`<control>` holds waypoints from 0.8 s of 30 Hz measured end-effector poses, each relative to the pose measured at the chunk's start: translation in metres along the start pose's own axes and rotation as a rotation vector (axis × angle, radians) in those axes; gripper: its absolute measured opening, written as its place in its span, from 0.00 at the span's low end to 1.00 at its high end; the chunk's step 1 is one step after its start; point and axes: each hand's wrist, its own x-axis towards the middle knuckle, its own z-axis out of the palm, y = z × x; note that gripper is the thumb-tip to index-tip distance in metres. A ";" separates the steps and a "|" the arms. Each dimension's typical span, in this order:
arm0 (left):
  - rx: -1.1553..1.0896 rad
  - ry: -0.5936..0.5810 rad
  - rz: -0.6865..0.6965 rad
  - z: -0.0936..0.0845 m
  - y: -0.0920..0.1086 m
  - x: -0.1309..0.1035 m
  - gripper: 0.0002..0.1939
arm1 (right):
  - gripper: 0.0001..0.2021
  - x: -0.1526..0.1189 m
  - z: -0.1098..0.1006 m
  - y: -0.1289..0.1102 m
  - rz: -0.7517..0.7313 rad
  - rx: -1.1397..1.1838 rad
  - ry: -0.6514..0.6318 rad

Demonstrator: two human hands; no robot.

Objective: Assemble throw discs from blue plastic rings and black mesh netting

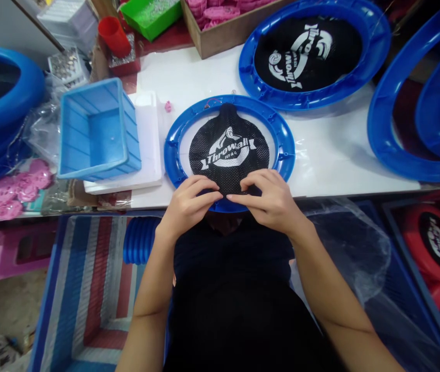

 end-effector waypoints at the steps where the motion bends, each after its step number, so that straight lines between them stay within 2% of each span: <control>1: 0.002 -0.003 0.003 0.000 0.000 0.000 0.10 | 0.24 0.000 0.000 0.000 0.005 0.000 -0.006; 5: -0.004 0.008 0.004 0.001 -0.001 -0.001 0.11 | 0.23 0.000 -0.002 0.000 0.036 0.012 -0.041; 11: -0.011 0.035 0.028 0.001 -0.001 0.000 0.10 | 0.20 0.000 -0.001 0.000 0.022 0.019 -0.007; 19: -0.005 0.016 0.036 0.001 -0.003 -0.001 0.10 | 0.23 0.000 -0.001 0.000 0.032 0.045 -0.013; 22: 0.079 -0.025 0.089 -0.004 0.003 0.002 0.10 | 0.20 0.000 0.000 -0.001 0.014 0.019 -0.005; 24: 0.178 -0.110 0.115 -0.010 0.010 0.007 0.12 | 0.20 0.000 0.000 -0.001 0.015 0.007 -0.018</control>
